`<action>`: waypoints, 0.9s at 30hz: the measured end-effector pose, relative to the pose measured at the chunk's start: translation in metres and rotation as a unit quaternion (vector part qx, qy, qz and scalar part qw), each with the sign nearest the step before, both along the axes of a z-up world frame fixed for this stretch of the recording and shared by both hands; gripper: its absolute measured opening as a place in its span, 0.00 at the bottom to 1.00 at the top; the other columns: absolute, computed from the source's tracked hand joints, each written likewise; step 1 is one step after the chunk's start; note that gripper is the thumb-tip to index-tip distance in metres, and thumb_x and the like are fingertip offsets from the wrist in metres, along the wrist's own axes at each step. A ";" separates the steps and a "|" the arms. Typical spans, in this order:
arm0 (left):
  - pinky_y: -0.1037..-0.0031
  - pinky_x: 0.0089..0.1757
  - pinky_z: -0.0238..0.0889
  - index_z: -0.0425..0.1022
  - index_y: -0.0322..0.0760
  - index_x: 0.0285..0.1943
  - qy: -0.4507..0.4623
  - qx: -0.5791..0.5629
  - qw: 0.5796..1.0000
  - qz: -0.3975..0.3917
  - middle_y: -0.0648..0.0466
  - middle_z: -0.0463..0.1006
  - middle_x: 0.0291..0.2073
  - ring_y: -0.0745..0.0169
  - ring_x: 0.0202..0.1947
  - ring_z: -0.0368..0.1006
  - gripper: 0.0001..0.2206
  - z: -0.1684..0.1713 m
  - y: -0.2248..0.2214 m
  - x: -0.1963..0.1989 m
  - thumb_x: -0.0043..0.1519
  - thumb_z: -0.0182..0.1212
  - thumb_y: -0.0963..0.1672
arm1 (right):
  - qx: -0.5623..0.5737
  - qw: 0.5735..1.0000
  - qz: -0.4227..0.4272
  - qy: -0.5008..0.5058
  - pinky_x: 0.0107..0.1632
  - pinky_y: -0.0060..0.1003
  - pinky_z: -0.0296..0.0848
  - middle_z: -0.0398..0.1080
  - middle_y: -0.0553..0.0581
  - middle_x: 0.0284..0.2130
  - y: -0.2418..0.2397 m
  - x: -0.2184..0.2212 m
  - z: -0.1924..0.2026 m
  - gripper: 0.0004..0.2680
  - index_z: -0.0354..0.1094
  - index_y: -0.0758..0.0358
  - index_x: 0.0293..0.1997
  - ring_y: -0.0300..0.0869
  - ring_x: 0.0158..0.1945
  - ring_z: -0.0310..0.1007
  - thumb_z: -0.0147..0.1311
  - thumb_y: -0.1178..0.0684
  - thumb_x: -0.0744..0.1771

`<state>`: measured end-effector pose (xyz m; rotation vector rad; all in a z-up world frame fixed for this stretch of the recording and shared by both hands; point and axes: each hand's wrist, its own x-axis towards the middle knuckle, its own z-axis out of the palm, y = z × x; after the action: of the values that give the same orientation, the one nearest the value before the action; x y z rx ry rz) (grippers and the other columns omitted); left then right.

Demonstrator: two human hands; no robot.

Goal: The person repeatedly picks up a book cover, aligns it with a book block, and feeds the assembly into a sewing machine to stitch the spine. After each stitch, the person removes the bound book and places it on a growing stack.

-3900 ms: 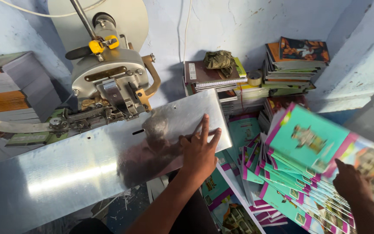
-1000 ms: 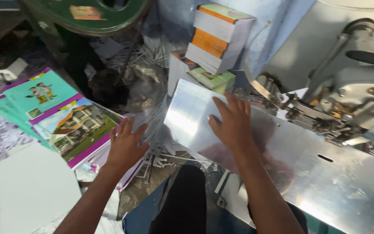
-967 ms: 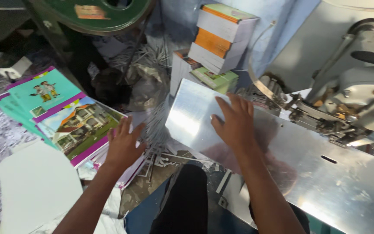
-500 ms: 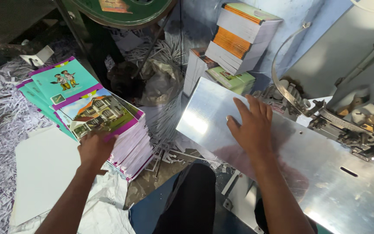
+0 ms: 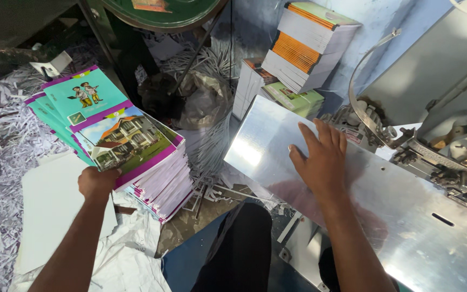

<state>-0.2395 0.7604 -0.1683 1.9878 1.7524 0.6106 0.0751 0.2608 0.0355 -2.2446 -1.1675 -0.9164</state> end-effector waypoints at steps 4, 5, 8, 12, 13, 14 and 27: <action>0.57 0.45 0.71 0.82 0.31 0.33 0.016 -0.011 1.000 -0.012 0.40 0.83 0.34 0.41 0.38 0.80 0.21 0.016 -0.005 -0.004 0.47 0.79 0.53 | -0.002 1.000 -0.004 0.001 0.70 0.56 0.53 0.66 0.65 0.61 0.000 0.000 -0.002 0.20 0.72 0.61 0.61 0.58 0.65 0.62 0.62 0.45 0.64; 0.57 0.44 0.71 0.82 0.31 0.33 0.025 -0.016 1.000 -0.010 0.40 0.84 0.34 0.41 0.38 0.80 0.21 0.020 -0.006 -0.004 0.47 0.79 0.53 | -0.006 1.000 -0.009 0.002 0.70 0.57 0.53 0.66 0.65 0.61 0.000 0.000 -0.002 0.20 0.72 0.61 0.62 0.58 0.65 0.62 0.62 0.45 0.64; 0.57 0.43 0.72 0.81 0.30 0.32 0.026 -0.023 0.999 -0.003 0.40 0.84 0.34 0.41 0.37 0.80 0.21 0.029 -0.007 -0.004 0.45 0.80 0.52 | -0.008 1.000 -0.010 -0.002 0.70 0.57 0.52 0.66 0.65 0.61 0.000 0.001 -0.004 0.20 0.72 0.60 0.62 0.58 0.66 0.61 0.62 0.45 0.65; 0.59 0.41 0.73 0.75 0.29 0.33 -0.007 -0.025 1.000 0.016 0.39 0.82 0.33 0.42 0.36 0.81 0.23 0.041 -0.013 0.000 0.42 0.83 0.49 | -0.003 1.000 -0.003 -0.001 0.71 0.57 0.52 0.66 0.65 0.62 -0.001 0.003 -0.007 0.20 0.71 0.60 0.63 0.57 0.66 0.61 0.61 0.45 0.65; 0.60 0.39 0.74 0.72 0.29 0.35 -0.014 -0.031 0.999 0.026 0.39 0.82 0.33 0.42 0.35 0.81 0.25 0.045 -0.015 0.003 0.42 0.83 0.49 | -0.004 1.000 -0.005 -0.001 0.71 0.57 0.52 0.66 0.65 0.62 -0.001 0.003 -0.007 0.20 0.71 0.60 0.63 0.58 0.66 0.61 0.61 0.45 0.65; 0.61 0.37 0.74 0.69 0.28 0.37 -0.021 -0.037 0.998 0.036 0.39 0.81 0.32 0.43 0.33 0.81 0.26 0.050 -0.017 0.007 0.42 0.83 0.48 | -0.005 1.000 -0.007 -0.002 0.71 0.57 0.52 0.66 0.65 0.62 -0.001 0.003 -0.007 0.20 0.71 0.60 0.63 0.58 0.66 0.61 0.61 0.45 0.65; 0.60 0.29 0.73 0.72 0.18 0.40 -0.329 -0.247 0.910 0.041 0.40 0.78 0.36 0.50 0.29 0.77 0.08 0.028 -0.010 0.016 0.55 0.64 0.35 | 0.000 1.000 -0.026 0.003 0.71 0.55 0.54 0.63 0.73 0.64 0.006 -0.018 -0.005 0.17 0.74 0.64 0.55 0.62 0.70 0.57 0.62 0.50 0.62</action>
<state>-0.2231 0.7508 -0.1407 1.1781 1.3828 0.6773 0.0575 0.2664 0.0302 -2.2861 -1.1128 -0.9293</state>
